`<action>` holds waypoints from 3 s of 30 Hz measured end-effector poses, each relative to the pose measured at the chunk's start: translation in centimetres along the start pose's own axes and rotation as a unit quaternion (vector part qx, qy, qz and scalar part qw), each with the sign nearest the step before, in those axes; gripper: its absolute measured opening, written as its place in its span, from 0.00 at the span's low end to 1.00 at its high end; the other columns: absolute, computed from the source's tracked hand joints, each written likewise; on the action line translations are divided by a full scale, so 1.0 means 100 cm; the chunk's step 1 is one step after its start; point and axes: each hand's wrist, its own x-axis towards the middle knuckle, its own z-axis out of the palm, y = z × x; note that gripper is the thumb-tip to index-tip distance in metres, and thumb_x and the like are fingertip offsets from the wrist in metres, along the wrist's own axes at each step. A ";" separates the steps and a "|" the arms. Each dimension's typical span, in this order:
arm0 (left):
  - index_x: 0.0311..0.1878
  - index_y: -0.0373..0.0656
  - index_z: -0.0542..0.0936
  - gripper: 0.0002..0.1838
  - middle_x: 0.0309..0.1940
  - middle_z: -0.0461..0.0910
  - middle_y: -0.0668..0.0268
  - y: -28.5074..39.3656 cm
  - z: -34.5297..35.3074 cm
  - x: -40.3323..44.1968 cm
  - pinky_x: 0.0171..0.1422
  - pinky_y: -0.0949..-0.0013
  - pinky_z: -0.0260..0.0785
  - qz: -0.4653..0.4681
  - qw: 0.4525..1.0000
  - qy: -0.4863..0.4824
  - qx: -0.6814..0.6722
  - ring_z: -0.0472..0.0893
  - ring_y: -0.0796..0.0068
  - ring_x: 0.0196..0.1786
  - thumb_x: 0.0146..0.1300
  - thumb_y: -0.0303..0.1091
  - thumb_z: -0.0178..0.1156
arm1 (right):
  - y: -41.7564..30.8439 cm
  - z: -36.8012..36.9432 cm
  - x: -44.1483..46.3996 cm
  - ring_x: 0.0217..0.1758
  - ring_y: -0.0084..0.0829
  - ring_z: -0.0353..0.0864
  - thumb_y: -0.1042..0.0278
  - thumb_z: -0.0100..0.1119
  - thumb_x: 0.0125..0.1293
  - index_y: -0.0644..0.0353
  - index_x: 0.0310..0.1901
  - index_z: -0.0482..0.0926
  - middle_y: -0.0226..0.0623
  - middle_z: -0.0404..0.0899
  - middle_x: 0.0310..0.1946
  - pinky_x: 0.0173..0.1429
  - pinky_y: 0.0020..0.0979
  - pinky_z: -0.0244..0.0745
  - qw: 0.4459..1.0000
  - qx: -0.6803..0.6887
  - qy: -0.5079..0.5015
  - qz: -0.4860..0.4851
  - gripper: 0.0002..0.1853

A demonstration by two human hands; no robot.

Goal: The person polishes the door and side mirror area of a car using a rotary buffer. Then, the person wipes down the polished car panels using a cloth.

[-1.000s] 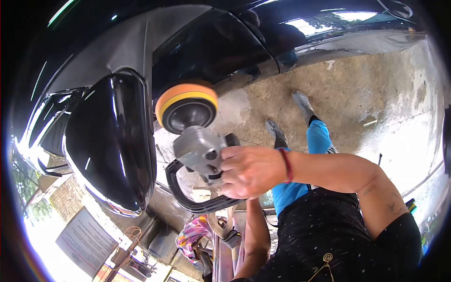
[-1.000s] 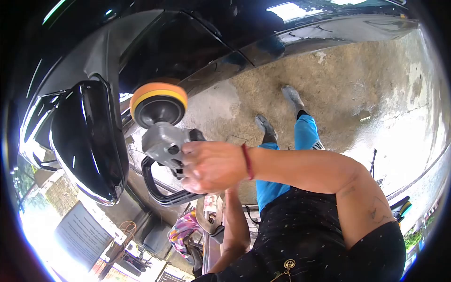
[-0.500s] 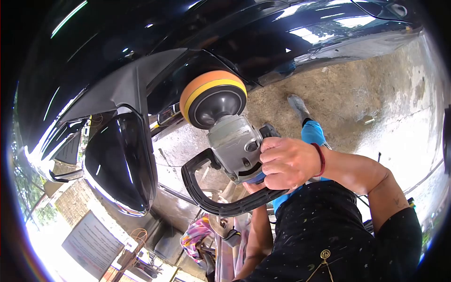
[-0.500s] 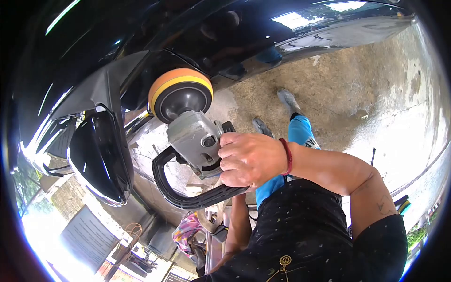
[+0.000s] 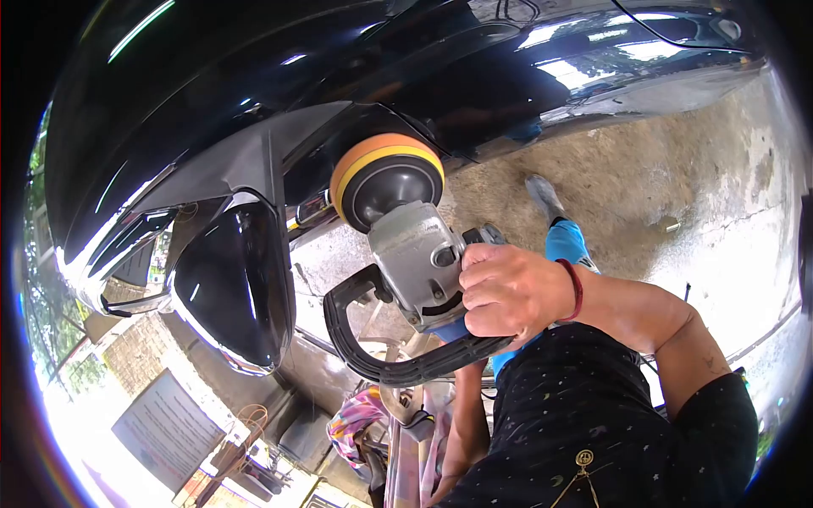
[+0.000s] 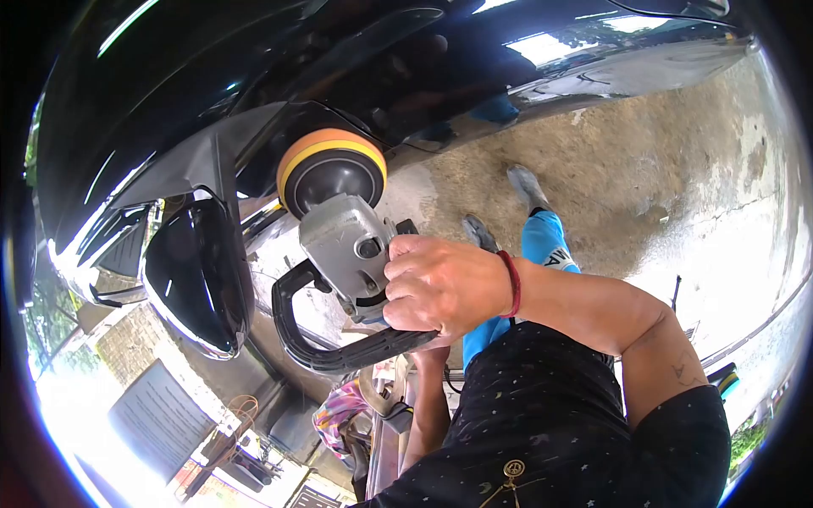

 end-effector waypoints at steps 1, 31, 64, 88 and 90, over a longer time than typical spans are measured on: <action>0.62 0.37 0.79 0.28 0.54 0.85 0.57 0.003 -0.004 -0.006 0.60 0.54 0.75 -0.002 1.000 0.000 0.004 0.84 0.62 0.53 0.63 0.42 0.70 | -0.001 -0.002 0.003 0.31 0.34 0.75 0.58 0.72 0.40 0.56 0.25 0.75 0.31 0.73 0.23 0.48 0.38 0.73 1.000 0.002 0.008 0.004 0.16; 0.43 0.41 0.87 0.15 0.38 0.89 0.55 0.090 -0.035 -0.018 0.49 0.53 0.78 -0.095 0.993 0.060 -0.027 0.88 0.46 0.44 0.52 0.36 0.75 | -0.006 -0.008 0.044 0.26 0.37 0.70 0.56 0.76 0.49 0.54 0.20 0.68 0.32 0.65 0.19 0.39 0.37 0.69 0.999 0.036 0.025 0.031 0.22; 0.51 0.37 0.83 0.18 0.46 0.86 0.58 0.007 -0.001 -0.018 0.53 0.58 0.77 -0.038 0.982 0.105 -0.156 0.85 0.61 0.48 0.56 0.29 0.70 | -0.010 0.049 0.073 0.36 0.30 0.81 0.52 0.75 0.45 0.51 0.27 0.78 0.27 0.78 0.24 0.51 0.35 0.71 0.987 -0.058 -0.142 0.042 0.17; 0.54 0.36 0.80 0.26 0.39 0.85 0.62 0.112 -0.049 -0.028 0.48 0.64 0.78 -0.149 0.981 0.030 -0.122 0.84 0.72 0.40 0.50 0.28 0.72 | -0.018 -0.012 0.092 0.31 0.41 0.78 0.50 0.76 0.52 0.55 0.24 0.73 0.35 0.75 0.22 0.43 0.39 0.71 0.992 0.014 -0.070 0.106 0.22; 0.54 0.35 0.81 0.25 0.39 0.85 0.62 0.111 -0.049 -0.027 0.48 0.64 0.78 -0.148 0.978 0.041 -0.138 0.84 0.72 0.40 0.49 0.29 0.72 | -0.015 -0.009 0.094 0.30 0.41 0.78 0.50 0.76 0.52 0.55 0.24 0.73 0.35 0.75 0.22 0.43 0.39 0.71 0.993 0.010 -0.063 0.096 0.22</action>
